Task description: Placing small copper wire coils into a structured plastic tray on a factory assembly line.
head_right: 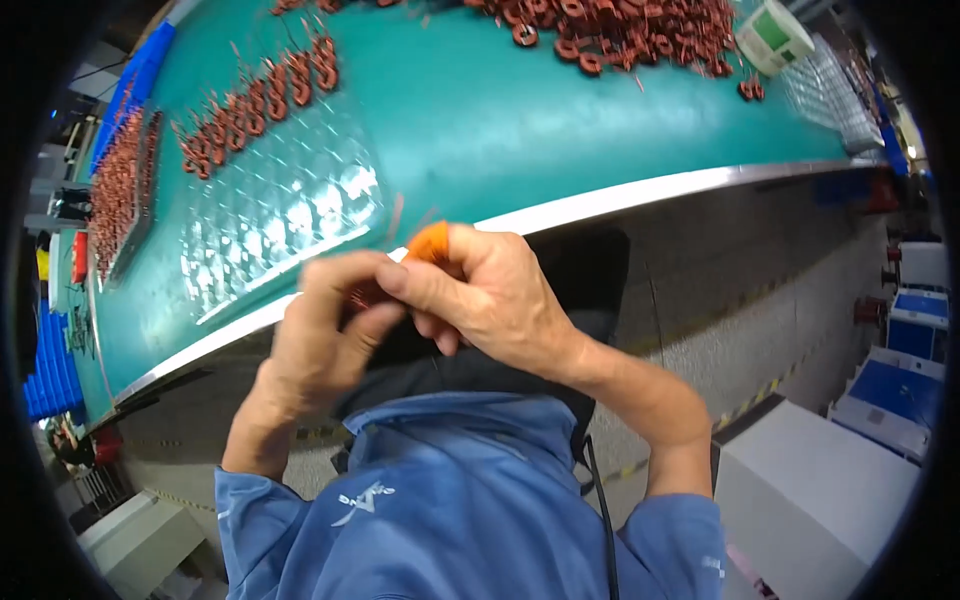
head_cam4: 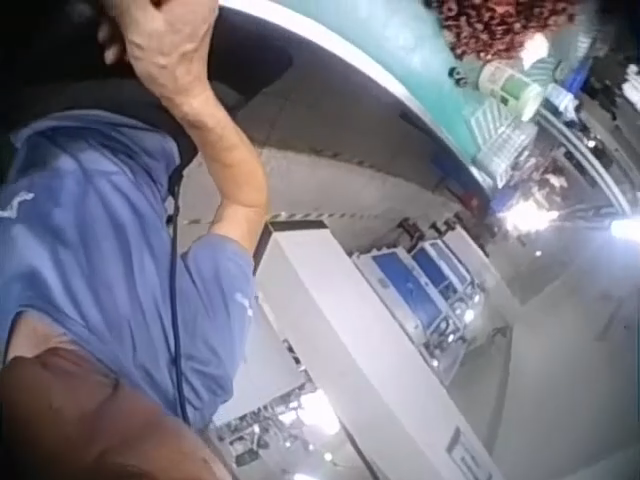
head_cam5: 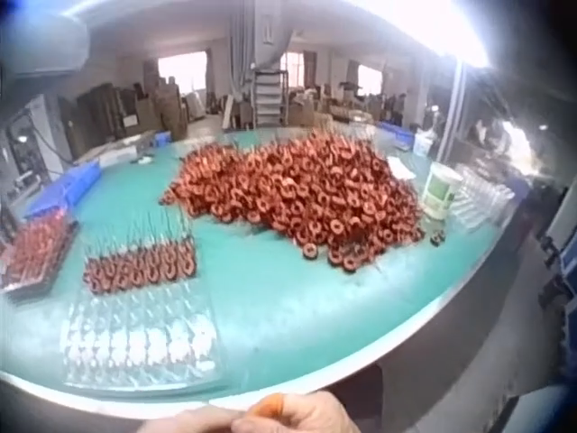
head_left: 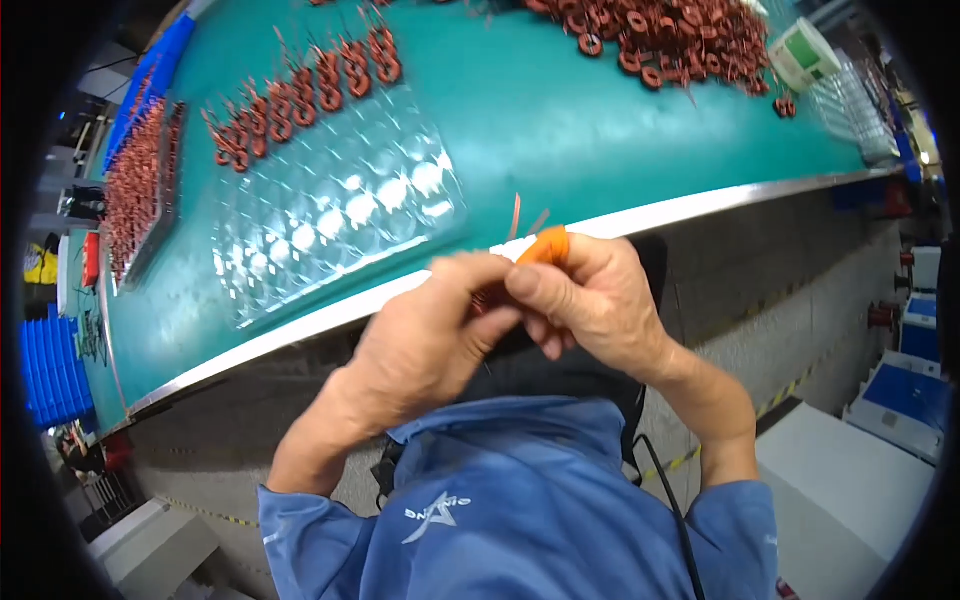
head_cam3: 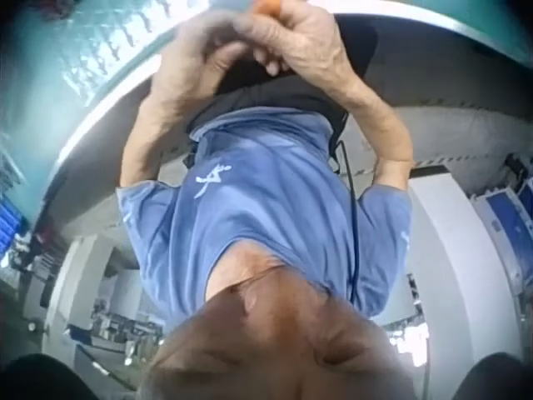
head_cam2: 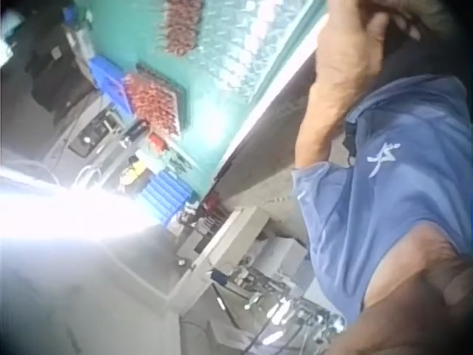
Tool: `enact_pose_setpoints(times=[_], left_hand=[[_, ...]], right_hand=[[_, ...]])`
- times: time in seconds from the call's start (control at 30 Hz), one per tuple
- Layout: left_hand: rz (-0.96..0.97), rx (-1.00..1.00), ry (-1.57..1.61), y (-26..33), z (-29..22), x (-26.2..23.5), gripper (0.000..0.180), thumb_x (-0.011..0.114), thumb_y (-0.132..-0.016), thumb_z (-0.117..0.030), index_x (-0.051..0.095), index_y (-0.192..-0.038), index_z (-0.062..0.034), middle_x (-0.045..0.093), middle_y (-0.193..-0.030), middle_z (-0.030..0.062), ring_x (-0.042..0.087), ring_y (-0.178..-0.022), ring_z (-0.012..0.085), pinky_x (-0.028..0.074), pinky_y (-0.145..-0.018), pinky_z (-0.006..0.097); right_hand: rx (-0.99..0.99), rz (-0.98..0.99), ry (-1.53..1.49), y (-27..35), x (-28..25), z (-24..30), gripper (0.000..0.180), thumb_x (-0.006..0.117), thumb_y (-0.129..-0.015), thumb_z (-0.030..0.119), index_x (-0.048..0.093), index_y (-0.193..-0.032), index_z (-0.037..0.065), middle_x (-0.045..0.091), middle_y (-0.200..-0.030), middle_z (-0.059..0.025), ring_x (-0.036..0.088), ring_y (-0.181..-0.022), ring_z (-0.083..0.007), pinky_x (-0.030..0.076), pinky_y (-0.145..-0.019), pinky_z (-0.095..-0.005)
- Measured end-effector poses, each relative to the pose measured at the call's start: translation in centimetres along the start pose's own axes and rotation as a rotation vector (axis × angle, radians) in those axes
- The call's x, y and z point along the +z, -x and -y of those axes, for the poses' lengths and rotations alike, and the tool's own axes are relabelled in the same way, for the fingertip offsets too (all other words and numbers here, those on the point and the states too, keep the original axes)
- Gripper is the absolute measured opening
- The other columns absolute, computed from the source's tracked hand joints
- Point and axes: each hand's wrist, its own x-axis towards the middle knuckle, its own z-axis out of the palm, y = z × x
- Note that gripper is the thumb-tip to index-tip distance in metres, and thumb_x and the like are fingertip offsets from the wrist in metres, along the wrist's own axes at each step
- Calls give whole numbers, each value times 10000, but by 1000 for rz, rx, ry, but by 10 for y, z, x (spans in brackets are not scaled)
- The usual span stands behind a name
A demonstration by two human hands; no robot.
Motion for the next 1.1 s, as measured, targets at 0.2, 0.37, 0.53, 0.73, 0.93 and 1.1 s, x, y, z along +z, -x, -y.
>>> enact_pose_setpoints(times=[0.2,0.37,0.53,0.73,0.93,1.1], left_hand=[[277,-127,110,-1,-10,-26,310,575,-884,-80,405,-1125,17,582,-936,235,601,-899,389,471,-769,424],[294,196,-320,-3,1,-32,328,640,-815,-70,470,-1087,-3,559,-906,163,572,-837,350,462,-732,417],[112,397,-567,2,11,-25,119,535,-855,-106,461,-881,-15,496,-739,120,551,-635,288,453,-596,361],[-123,42,144,13,8,-19,286,587,-908,-149,429,-1094,-1,595,-865,146,628,-736,258,490,-642,335],[-135,14,851,20,30,2,344,489,-955,-123,324,-1240,-20,514,-901,75,522,-770,131,455,-710,266],[-157,-92,840,19,33,-3,380,474,-958,-184,331,-1274,-27,516,-845,59,476,-717,119,411,-684,260]], right_hand=[[104,158,-76,-4,-5,4,237,592,-921,250,613,-871,19,568,-617,-11,511,-464,-59,406,-418,-176],[140,211,-82,-10,-5,1,255,547,-941,257,597,-860,21,570,-610,-21,523,-466,-67,408,-417,-181],[98,185,33,-16,-3,1,226,556,-929,216,605,-845,12,574,-602,-23,528,-477,-70,403,-419,-190],[-467,-124,595,-15,18,13,169,629,-848,128,631,-781,-26,519,-518,-26,462,-441,-60,339,-409,-244],[-144,127,216,-30,10,7,226,643,-881,217,617,-873,-8,560,-599,-3,487,-505,-38,362,-437,-194],[-146,100,155,-39,19,-2,354,679,-862,199,562,-1131,1,586,-790,-7,541,-658,-51,451,-574,-188]])
